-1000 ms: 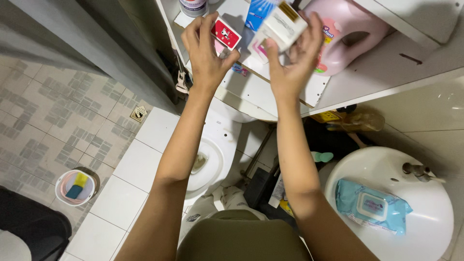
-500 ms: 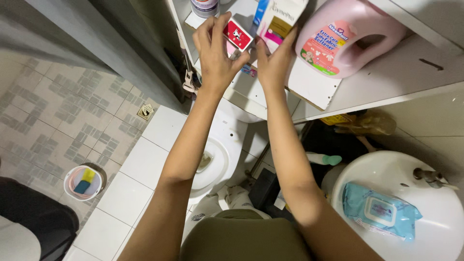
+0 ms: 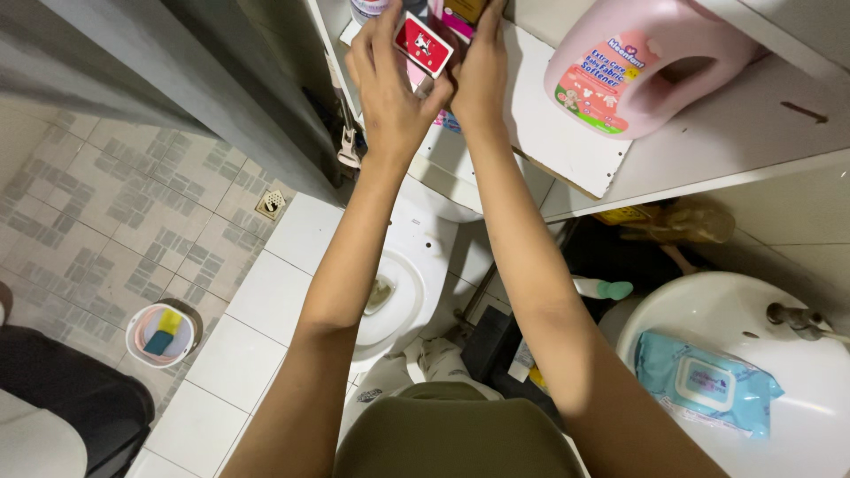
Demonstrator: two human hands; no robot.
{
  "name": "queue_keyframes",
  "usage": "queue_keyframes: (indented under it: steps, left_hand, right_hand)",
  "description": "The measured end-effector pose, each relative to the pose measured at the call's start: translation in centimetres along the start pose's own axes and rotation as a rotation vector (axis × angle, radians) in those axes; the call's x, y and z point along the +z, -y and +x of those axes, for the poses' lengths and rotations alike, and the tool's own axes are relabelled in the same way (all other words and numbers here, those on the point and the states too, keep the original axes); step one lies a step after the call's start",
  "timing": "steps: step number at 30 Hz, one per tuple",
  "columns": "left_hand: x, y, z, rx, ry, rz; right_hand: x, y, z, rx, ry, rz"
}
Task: The person organizes household supplies in a bathroom. They pick up various items such as boxes, bottles, and packets from a washing machine and place them onto a shelf above a toilet. The person also handles wet wipes and small sachets, arranging them on the shelf.
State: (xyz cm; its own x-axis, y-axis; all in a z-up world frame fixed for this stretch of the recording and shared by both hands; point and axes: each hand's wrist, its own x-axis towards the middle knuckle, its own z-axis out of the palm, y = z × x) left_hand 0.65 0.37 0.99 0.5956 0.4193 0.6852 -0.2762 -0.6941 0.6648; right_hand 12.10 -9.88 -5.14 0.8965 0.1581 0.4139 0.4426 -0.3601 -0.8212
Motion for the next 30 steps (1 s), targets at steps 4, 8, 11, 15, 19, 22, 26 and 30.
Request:
queue_keyframes:
  steps: [4,8,11,15,19,22,26,30]
  left_hand:
    - [0.7,-0.2,0.2,0.040,-0.015,0.039]
    - [2.1,0.2,0.6,0.020,-0.013,0.029]
    - [3.7,0.9,0.8,-0.010,-0.041,0.008]
    - [4.9,1.5,0.1,0.035,-0.140,-0.046]
    - [4.3,2.1,-1.3,0.009,-0.103,0.028]
    - [3.6,2.8,-3.0,-0.047,-0.040,0.052]
    - [3.6,3.7,-4.3,-0.079,0.055,0.055]
    - [3.8,4.1,-4.2,-0.106,0.052,0.068]
  right_hand:
    - [-0.7,-0.5,0.3,-0.150,0.055,-0.201]
    - [-1.4,-0.1,-0.1,-0.198,0.193,-0.047]
    - [-1.7,0.7,-0.2,-0.137,0.208,-0.090]
    - [-1.3,1.0,-0.2,0.110,0.250,-0.259]
    - [-0.8,0.0,-1.0,-0.222,0.072,-0.355]
    - [-0.8,-0.1,-1.2,-0.138,0.106,-0.313]
    - [-0.9,-0.6,-1.2,-0.120,0.106,-0.280]
    - [-0.9,-1.2,-1.4,-0.249,0.055,-0.232]
